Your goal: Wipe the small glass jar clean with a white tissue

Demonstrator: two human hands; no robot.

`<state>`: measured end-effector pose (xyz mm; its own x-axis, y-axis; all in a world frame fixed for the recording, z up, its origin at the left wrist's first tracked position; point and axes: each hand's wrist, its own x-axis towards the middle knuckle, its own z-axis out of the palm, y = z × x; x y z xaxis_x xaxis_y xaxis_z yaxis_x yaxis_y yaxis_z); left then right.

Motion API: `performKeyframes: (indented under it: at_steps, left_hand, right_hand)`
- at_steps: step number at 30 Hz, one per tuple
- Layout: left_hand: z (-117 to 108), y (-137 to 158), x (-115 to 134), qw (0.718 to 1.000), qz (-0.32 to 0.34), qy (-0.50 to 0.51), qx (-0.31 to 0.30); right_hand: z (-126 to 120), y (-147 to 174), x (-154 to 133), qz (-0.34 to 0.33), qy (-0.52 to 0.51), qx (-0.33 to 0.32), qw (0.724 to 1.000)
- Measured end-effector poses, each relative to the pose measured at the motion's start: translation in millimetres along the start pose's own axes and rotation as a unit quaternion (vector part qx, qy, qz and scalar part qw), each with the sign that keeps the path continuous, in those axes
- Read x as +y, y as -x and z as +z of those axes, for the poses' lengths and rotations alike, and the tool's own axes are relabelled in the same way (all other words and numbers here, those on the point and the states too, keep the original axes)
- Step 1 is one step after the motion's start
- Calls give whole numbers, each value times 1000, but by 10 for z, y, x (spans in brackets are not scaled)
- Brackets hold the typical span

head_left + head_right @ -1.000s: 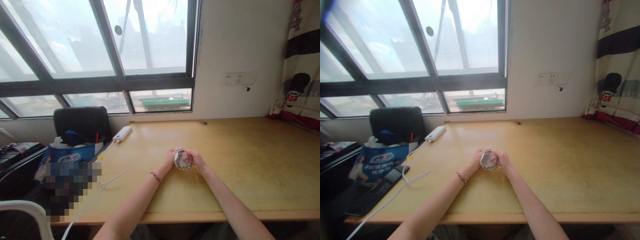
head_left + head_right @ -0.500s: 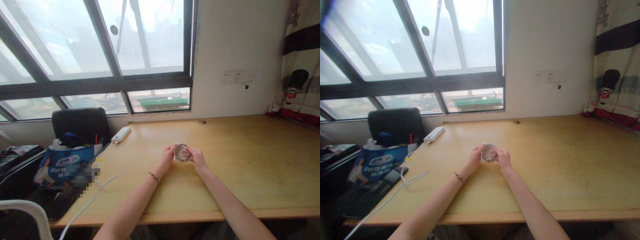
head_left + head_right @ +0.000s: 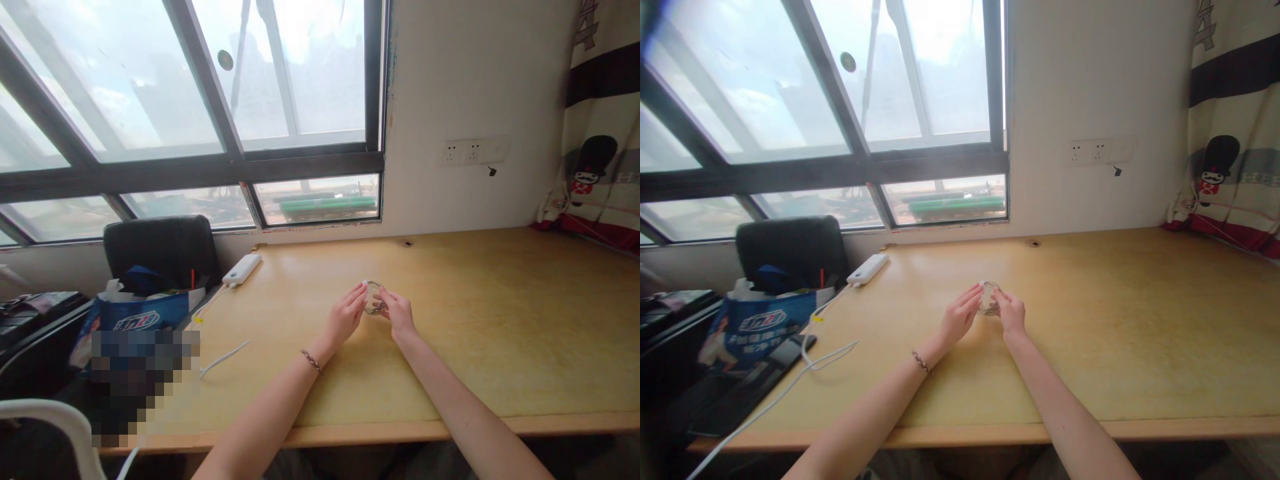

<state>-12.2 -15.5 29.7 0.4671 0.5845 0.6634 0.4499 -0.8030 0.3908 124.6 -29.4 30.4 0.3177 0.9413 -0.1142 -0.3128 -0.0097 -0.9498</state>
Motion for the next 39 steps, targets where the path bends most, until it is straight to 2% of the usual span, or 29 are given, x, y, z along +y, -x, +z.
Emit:
performKeyframes:
  at_steps: [3, 10, 13, 18, 22, 27, 32, 39]
  left_hand:
    - [-21, -20, 21, 996, 40, -73, -30]
    - [-9, -37, 119, 982, -14, -177, -56]
    - [25, -41, 102, 981, -21, -167, -95]
    - [41, -38, 71, 987, -47, -77, -131]
    - [-9, -34, 66, 987, -73, -57, -133]
    - [-111, -61, 82, 984, -19, -132, -122]
    - [-159, -69, 81, 979, -17, -173, -104]
    - [-126, -46, 21, 983, -39, -81, -158]
  right_hand:
    - [-11, -19, 20, -24, 9, 5, 1000]
    - [-29, -68, 61, -81, 18, -1, 997]
    - [-37, -70, 50, -47, -22, -14, 999]
    - [-70, -95, 32, 17, -73, -5, 997]
    - [-88, -119, 37, 31, -66, -10, 997]
    - [-78, -87, 48, 54, -65, -24, 996]
    - [-47, -46, 47, 66, -22, -33, 997]
    - [-53, -57, 58, 46, 28, -64, 996]
